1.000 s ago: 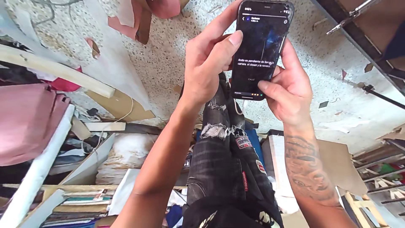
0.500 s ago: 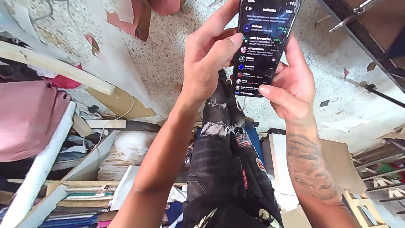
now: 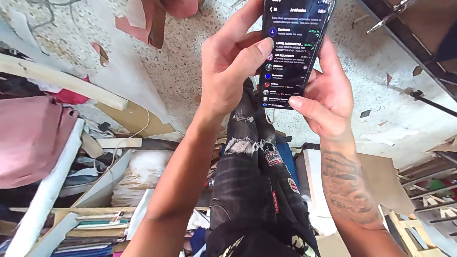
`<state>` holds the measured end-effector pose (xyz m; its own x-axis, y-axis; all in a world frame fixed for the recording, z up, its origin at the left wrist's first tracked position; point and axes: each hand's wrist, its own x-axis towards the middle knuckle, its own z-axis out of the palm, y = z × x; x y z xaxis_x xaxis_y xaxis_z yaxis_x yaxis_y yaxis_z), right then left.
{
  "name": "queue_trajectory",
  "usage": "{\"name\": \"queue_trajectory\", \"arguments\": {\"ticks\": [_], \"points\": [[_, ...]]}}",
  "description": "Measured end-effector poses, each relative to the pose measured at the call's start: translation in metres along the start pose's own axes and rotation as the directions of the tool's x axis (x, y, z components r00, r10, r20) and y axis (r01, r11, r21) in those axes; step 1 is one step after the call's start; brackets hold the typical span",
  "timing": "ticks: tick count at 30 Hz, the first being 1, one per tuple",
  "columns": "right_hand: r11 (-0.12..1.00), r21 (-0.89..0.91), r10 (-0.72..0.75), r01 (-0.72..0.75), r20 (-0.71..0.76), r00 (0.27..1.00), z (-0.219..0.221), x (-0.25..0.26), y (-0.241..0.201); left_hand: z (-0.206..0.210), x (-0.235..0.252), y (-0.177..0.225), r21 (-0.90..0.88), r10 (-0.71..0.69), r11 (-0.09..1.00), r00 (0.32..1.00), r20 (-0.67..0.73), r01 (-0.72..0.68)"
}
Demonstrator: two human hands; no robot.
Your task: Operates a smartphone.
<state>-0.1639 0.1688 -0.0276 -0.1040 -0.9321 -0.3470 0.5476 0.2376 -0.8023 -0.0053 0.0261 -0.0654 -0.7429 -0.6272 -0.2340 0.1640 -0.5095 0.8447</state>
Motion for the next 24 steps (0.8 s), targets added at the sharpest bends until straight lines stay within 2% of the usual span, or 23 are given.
{"name": "queue_trajectory", "arguments": {"ticks": [7,24], "points": [[0.993,-0.12,-0.013,0.013,0.002,1.0,0.004,0.0,-0.002,0.016,0.003,0.0,0.197,0.016,0.98,0.988,-0.152,0.015],[0.988,-0.154,0.002,-0.001,0.012,1.0,0.009,0.002,0.001,0.013,-0.001,0.001,0.173,0.008,0.985,0.981,-0.195,0.026]]}}
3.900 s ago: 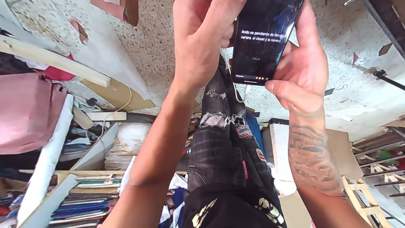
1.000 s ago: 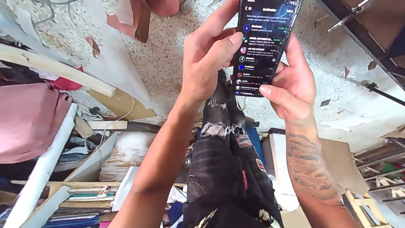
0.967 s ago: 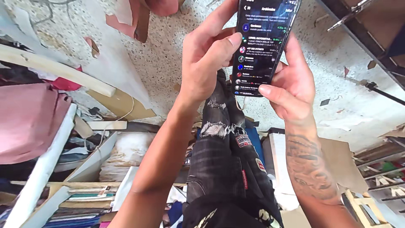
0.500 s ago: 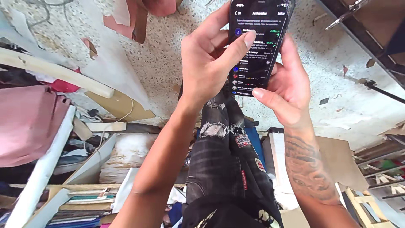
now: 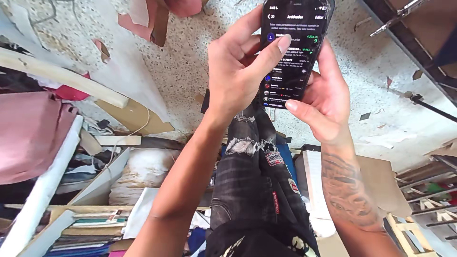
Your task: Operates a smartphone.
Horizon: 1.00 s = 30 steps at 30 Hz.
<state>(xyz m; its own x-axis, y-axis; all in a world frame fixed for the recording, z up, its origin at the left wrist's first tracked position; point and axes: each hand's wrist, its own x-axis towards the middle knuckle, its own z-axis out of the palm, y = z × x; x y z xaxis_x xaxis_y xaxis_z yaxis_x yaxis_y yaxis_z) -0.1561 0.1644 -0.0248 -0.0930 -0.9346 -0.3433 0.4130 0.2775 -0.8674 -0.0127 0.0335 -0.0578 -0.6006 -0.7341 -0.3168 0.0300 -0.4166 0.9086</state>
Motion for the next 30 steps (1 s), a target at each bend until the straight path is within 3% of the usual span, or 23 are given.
{"name": "queue_trajectory", "arguments": {"ticks": [30], "points": [[0.995,0.101,0.003,-0.004,0.003,1.0,-0.02,-0.006,-0.003,0.005,0.008,-0.002,-0.169,-0.018,0.985,0.997,0.077,0.031]]}}
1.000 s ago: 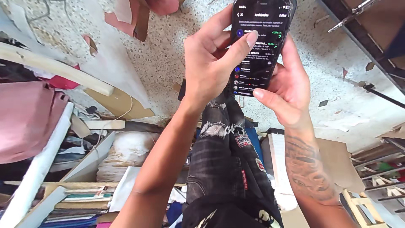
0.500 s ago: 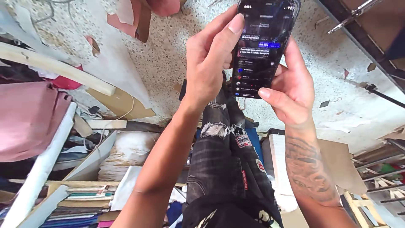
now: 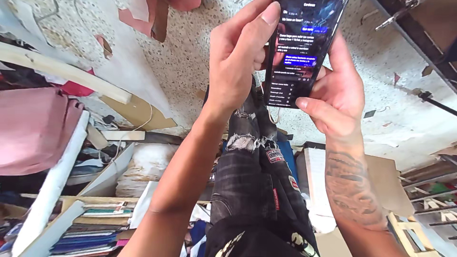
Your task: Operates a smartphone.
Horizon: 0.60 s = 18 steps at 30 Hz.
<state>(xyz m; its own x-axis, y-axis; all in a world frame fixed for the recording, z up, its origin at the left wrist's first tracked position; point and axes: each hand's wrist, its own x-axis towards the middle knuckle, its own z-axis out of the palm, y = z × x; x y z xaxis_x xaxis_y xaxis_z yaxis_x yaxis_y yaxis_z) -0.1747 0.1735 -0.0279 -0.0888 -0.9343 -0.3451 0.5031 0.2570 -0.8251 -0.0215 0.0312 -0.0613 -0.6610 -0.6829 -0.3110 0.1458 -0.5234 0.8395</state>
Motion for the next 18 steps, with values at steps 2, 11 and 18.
{"name": "queue_trajectory", "arguments": {"ticks": [2,11,18], "points": [[1.0,0.003,-0.003,0.003,-0.008,1.0,0.0,-0.002,-0.002,0.003,0.0,0.001,-0.013,-0.002,1.0,1.0,0.002,0.002],[1.0,0.029,-0.006,0.007,-0.025,1.0,-0.008,-0.002,-0.009,0.003,0.001,0.0,-0.055,-0.025,0.998,0.98,0.197,0.037],[0.997,0.082,-0.002,0.003,-0.015,1.0,-0.013,-0.007,-0.013,0.002,-0.002,-0.003,-0.184,-0.049,0.977,0.95,0.309,0.111]]}}
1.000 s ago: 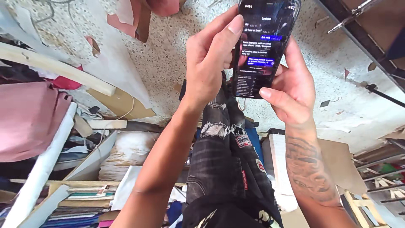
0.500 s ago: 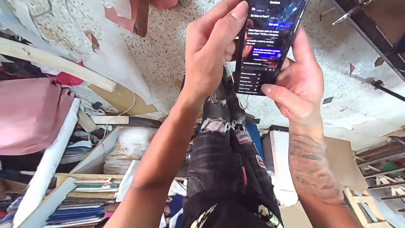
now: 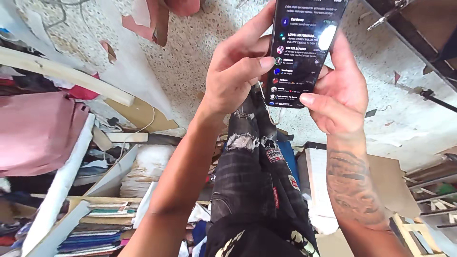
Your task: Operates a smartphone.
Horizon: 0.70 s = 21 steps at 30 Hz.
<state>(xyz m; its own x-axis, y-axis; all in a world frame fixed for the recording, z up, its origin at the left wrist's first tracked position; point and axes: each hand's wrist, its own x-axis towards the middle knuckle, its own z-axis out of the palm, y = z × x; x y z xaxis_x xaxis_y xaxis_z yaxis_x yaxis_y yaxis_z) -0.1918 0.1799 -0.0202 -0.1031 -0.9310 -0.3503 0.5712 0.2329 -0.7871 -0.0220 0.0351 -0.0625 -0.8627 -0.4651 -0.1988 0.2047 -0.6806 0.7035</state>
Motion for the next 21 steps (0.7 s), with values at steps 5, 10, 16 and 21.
{"name": "queue_trajectory", "arguments": {"ticks": [5,10,16,21], "points": [[1.0,-0.029,-0.006,0.006,-0.012,1.0,0.003,-0.001,-0.004,0.014,0.003,-0.003,0.205,0.032,0.979,0.993,-0.115,-0.008],[0.999,-0.032,-0.018,0.017,-0.025,1.0,0.002,-0.002,-0.006,0.015,0.001,-0.003,0.094,0.034,0.995,0.999,0.004,-0.034],[1.0,0.021,-0.013,0.014,-0.023,1.0,0.002,-0.004,-0.007,0.017,-0.016,0.007,-0.026,-0.086,0.996,0.986,0.141,0.091],[0.999,0.037,-0.02,0.021,-0.022,1.0,0.005,-0.003,-0.004,0.014,-0.02,0.005,0.028,-0.098,0.995,0.984,0.15,0.095]]}}
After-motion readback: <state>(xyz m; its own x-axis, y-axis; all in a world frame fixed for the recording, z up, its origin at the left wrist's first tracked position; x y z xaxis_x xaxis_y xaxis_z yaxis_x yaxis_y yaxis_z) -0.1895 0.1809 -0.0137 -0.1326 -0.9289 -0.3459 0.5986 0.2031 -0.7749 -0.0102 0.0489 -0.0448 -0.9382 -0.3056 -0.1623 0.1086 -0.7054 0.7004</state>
